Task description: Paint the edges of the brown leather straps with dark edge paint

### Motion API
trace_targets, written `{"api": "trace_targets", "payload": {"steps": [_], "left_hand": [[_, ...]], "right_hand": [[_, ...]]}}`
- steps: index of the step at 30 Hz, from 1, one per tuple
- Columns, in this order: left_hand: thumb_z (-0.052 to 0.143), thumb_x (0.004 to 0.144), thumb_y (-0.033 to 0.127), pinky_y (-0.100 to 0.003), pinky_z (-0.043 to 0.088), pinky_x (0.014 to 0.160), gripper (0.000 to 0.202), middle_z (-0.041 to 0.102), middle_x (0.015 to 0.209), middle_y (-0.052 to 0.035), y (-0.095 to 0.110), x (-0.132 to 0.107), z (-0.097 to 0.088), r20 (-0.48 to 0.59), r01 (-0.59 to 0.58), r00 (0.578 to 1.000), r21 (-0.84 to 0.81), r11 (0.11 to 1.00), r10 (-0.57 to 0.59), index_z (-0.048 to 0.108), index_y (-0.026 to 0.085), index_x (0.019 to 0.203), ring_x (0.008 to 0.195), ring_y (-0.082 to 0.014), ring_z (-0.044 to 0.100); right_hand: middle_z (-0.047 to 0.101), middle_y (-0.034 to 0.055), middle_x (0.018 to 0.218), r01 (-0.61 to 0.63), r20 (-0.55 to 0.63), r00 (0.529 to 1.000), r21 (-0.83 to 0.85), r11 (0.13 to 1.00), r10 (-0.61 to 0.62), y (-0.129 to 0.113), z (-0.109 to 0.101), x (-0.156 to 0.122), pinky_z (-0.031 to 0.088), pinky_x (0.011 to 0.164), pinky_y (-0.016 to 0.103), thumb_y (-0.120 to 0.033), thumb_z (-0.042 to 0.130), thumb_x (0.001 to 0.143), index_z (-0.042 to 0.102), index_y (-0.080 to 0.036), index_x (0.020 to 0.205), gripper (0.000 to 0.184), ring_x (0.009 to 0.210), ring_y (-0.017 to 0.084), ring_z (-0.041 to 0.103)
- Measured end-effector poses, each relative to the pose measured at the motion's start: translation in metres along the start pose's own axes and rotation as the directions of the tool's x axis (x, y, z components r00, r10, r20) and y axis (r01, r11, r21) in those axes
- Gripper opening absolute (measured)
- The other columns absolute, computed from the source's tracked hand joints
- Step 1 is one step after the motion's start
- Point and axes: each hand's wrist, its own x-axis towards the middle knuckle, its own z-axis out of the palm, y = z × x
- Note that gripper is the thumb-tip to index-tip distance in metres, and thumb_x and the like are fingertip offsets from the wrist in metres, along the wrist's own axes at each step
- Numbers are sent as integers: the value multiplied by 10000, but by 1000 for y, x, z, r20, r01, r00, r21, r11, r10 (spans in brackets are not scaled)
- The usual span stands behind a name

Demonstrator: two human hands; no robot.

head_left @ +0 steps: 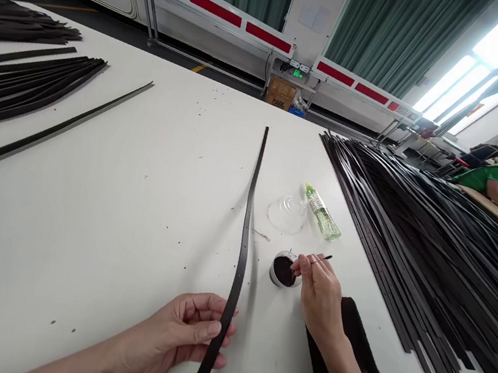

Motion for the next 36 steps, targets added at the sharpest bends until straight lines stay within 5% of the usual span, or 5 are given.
{"api": "trace_targets", "payload": {"steps": [15, 20, 25, 31, 36], "left_hand": [[776, 777, 223, -372, 580, 806, 182, 669, 896, -64, 1, 0, 1, -23, 7, 1000, -8, 1000, -7, 730, 170, 945, 826, -164, 585], [787, 764, 204, -376, 579, 809, 191, 675, 908, -71, 1, 0, 0, -2, -2, 1000, -21, 1000, 2, 726, 159, 939, 831, -164, 589], [788, 761, 178, -377, 582, 810, 181, 676, 886, -57, 1, 1, 1, 17, 1, 1000, -48, 999, 0, 718, 154, 926, 799, -145, 603], [792, 747, 155, -378, 586, 807, 183, 693, 889, -75, -3, 3, 0, 35, -16, 999, -62, 998, 18, 703, 135, 906, 819, -156, 629], [756, 783, 159, -379, 588, 796, 168, 696, 874, -72, -4, 4, 0, 66, -47, 996, -65, 997, 51, 698, 136, 939, 807, -156, 632]], "right_hand": [[580, 17, 678, 61, -66, 996, -9, 998, -61, -5, -3, -1, 412, 699, 315, -376, 359, 1042, 554, -210, 731, 402, 711, 184, 516], [606, 19, 714, -150, -149, 972, 200, 968, 181, -24, -14, -9, 421, 642, 282, -414, 362, 1036, 603, -198, 743, 437, 685, 164, 560], [603, 25, 723, -294, -28, 935, 491, 820, 353, -39, -10, -22, 442, 695, 298, -460, 396, 1018, 612, -192, 730, 449, 705, 171, 569], [613, 34, 754, -18, -7, 1000, 514, 857, 25, -58, -3, -37, 446, 730, 330, -233, 358, 1035, 615, -186, 801, 352, 743, 170, 584], [635, 52, 786, 295, -17, 945, 470, 832, -326, -66, 1, -42, 469, 677, 361, -38, 364, 958, 588, -173, 918, 264, 731, 179, 571]]}}
